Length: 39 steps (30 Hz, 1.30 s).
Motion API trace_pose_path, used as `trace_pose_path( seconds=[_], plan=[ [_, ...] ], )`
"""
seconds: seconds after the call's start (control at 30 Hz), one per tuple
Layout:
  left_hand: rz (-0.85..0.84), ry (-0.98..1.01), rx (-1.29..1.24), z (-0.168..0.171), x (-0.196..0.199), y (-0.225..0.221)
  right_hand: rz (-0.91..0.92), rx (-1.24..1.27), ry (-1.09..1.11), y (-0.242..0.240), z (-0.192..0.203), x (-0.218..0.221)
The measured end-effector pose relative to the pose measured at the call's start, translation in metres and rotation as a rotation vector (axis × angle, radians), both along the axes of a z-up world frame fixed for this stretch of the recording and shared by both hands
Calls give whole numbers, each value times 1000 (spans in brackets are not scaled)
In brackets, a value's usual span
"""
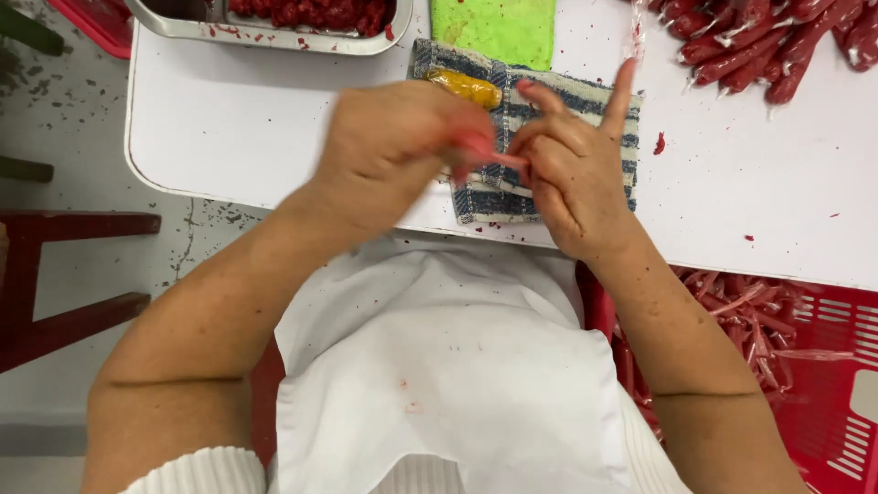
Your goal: Manually twisting and tying individual sausage links in a food production facility.
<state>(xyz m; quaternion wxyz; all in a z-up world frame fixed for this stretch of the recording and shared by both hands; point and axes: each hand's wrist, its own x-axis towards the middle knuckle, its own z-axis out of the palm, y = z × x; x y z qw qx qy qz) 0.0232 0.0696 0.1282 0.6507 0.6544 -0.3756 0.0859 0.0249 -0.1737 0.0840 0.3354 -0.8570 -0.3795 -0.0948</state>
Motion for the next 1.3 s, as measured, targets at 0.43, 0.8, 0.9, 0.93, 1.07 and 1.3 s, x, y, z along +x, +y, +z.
trace_pose_path(
  seconds=[0.43,0.8,0.9,0.93,1.07,1.3],
  plan=[
    [-321,1328,60,-115,-54,-2,336,-135,-17,2,-67,-13],
    [104,20,108,-104,-28,-44,132,1095,1103,-3,-52,-42],
    [-57,630,-347,-131,-41,-87,-149,1331,988,11,-75,-35],
    [-146,1008,-562,-143,-46,-103,-228,1317,812,19,-80,-30],
    [-41,1003,-419,-112,-21,-85,-366,870,180,29,-56,-12],
    [-220,1322,-291,-68,-9,-54,-20,54,-108,-25,-10,2]
  ],
)
